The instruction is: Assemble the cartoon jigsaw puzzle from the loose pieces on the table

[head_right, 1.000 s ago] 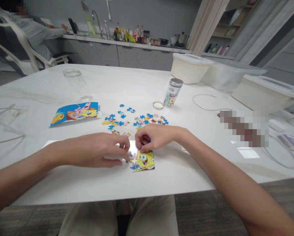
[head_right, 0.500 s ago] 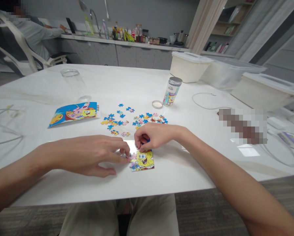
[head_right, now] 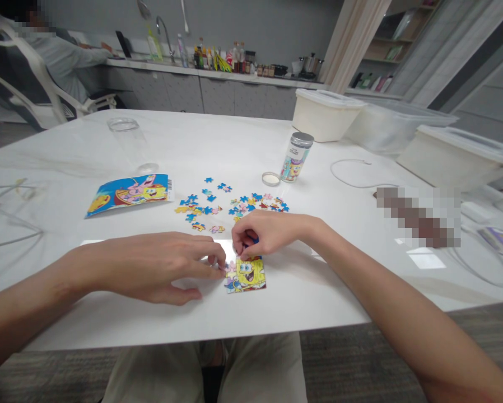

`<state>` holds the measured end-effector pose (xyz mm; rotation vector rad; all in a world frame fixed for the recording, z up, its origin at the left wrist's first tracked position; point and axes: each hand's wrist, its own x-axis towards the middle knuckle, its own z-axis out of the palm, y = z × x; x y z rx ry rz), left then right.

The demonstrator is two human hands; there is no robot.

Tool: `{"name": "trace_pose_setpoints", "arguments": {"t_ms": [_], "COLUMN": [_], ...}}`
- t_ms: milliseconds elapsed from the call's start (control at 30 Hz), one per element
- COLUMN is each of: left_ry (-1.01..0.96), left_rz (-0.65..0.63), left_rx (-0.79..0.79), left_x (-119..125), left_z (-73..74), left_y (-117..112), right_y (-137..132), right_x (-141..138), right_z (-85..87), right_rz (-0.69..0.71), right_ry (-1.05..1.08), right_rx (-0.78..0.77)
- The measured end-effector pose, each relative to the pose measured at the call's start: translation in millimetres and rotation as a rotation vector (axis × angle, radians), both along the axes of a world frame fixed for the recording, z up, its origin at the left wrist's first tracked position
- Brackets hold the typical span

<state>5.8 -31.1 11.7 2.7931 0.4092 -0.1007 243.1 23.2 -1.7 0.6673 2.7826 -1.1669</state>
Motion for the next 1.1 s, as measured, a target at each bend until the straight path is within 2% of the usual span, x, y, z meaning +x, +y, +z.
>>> {"name": "trace_pose_setpoints", "arguments": {"t_ms": [467,800,1100], "left_ry": [-0.042,-0.012,-0.053], "left_rz": [0.055,-0.009,-0.017], "left_rx": [-0.043,0.016,0.003], "left_x": [-3.1,-2.8,-2.5], "left_z": [-0.2,-0.8,-2.0], "left_y": [3.2,6.0,6.0], "right_y": [-1.6,-1.5,-2.5], "right_x": [-0.1,0.1,0.9], "right_z": [0.8,0.3,1.0], "right_rz": [0.006,0.011,0.014], "right_ry": [0.004,0.002,0.003], "right_rx": [0.003,0.025,0.015]}}
